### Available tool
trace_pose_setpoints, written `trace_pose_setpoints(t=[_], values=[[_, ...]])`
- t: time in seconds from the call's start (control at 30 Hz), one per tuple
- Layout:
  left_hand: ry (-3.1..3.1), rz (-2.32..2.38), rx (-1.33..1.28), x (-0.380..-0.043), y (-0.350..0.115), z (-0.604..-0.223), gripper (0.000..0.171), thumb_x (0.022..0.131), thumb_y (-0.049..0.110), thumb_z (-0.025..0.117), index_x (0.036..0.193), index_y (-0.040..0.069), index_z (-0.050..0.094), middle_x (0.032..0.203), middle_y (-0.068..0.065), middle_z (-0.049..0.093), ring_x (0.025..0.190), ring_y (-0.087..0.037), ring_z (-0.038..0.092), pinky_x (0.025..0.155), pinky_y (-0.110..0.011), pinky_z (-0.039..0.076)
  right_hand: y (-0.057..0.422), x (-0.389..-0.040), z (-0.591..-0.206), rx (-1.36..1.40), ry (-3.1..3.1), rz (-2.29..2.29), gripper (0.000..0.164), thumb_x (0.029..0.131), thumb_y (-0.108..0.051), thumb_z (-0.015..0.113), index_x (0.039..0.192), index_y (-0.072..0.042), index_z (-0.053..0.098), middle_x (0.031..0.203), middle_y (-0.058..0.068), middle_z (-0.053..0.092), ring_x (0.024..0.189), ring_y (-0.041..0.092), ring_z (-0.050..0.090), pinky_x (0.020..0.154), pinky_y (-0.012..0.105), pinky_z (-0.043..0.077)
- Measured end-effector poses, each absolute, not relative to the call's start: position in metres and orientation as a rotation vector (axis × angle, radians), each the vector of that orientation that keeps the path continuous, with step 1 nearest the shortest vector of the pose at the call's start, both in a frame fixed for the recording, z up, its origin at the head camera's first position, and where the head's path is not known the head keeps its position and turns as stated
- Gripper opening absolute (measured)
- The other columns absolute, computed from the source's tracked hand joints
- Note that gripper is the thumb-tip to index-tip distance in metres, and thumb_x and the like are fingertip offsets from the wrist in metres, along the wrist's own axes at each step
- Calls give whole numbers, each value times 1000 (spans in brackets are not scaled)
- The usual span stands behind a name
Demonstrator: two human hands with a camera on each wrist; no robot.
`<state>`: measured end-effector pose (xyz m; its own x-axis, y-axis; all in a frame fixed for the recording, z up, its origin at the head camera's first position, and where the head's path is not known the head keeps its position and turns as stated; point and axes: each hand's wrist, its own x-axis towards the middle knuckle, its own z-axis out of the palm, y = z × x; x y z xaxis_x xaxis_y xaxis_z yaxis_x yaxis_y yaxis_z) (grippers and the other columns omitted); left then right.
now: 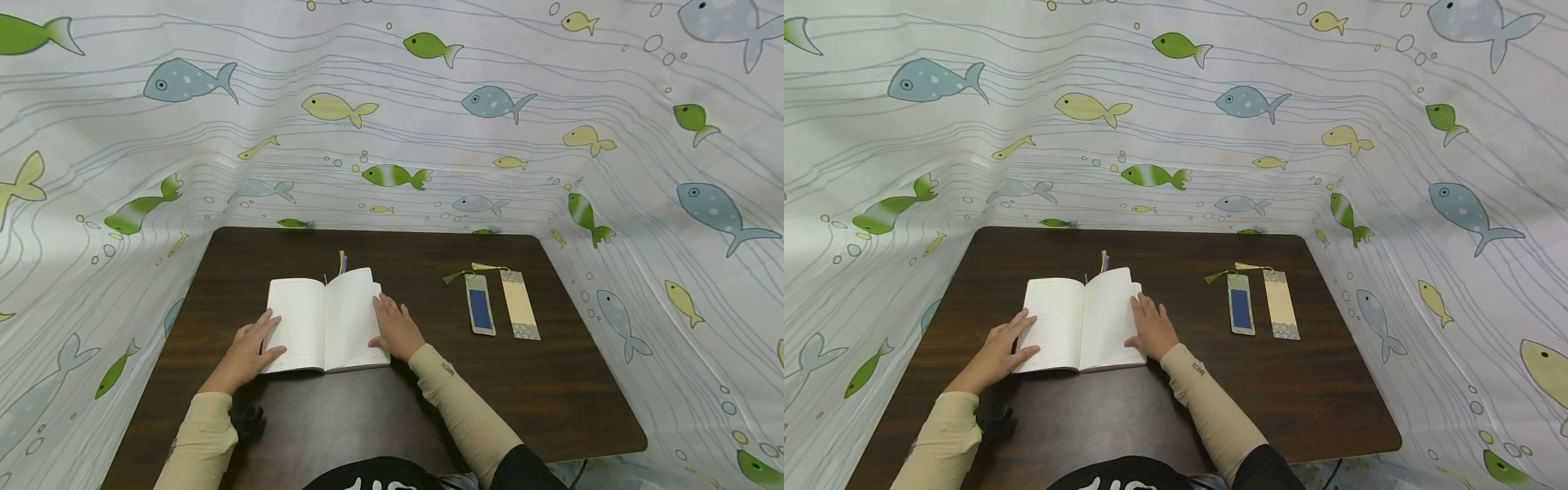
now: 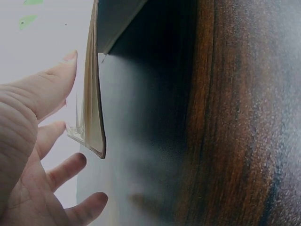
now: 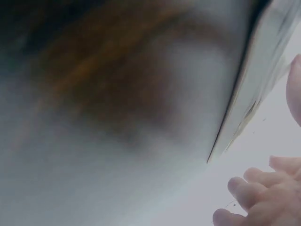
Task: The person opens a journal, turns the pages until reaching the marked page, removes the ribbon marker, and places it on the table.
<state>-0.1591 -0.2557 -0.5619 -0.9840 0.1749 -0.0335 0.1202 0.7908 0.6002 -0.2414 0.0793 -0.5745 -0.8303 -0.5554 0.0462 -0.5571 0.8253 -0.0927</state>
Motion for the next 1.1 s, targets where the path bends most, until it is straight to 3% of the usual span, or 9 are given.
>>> trace_pose_setpoints(t=[0.23,0.47,0.53,0.63,0.73,0.83,0.97,1.1], values=[[2876,974,238,-158,-256,-561,72,94,37,62,149,2,32,158,-22,18,136,-48,20,100,-71,28,73,-245,-574,924,-3063,575,99,86,-43,70,155,-4,11,160,11,21,147,23,22,116,51,22],[2874,965,241,-160,-257,-561,74,94,42,61,149,3,32,158,-22,17,136,-50,20,101,-72,26,63,-239,-568,936,-2827,1413,84,97,-27,60,156,-12,1,162,12,12,147,23,21,114,37,30],[2872,964,253,-161,-258,-561,75,94,43,61,149,2,32,158,-23,18,136,-52,20,101,-73,25,59,-234,-563,915,-2726,1764,82,99,-32,55,156,-18,-1,161,12,12,146,25,22,113,39,32],[2867,968,262,-161,-259,-561,74,93,41,62,149,1,33,157,-24,18,135,-54,21,101,-73,25,52,-226,-556,1018,-2583,2208,81,97,-53,46,157,-23,1,161,13,12,147,28,18,114,47,29],[2855,973,257,-161,-260,-560,73,93,38,63,148,1,34,157,-25,18,135,-55,21,100,-74,25,42,-219,-551,1326,-2688,2073,92,87,-75,29,157,-21,4,163,7,9,148,24,14,115,46,28],[2860,989,260,-162,-260,-558,66,96,37,59,147,0,36,156,-26,20,134,-56,22,100,-74,24,30,-215,-552,1607,-2837,1579,95,85,-79,19,157,-18,9,163,1,6,149,18,12,116,40,26],[2881,1084,291,-164,-260,-556,53,105,29,41,145,-6,35,154,-29,24,134,-55,26,104,-70,23,16,-211,-560,1725,-2946,1040,73,97,-59,33,156,-18,17,164,-1,6,150,17,7,119,40,19],[2782,1284,220,-165,-260,-553,57,107,30,23,151,-6,18,152,-33,22,137,-55,23,107,-68,20,8,-208,-564,1728,-3006,803,68,98,-48,48,155,-20,23,163,-4,6,150,20,5,119,49,15]])
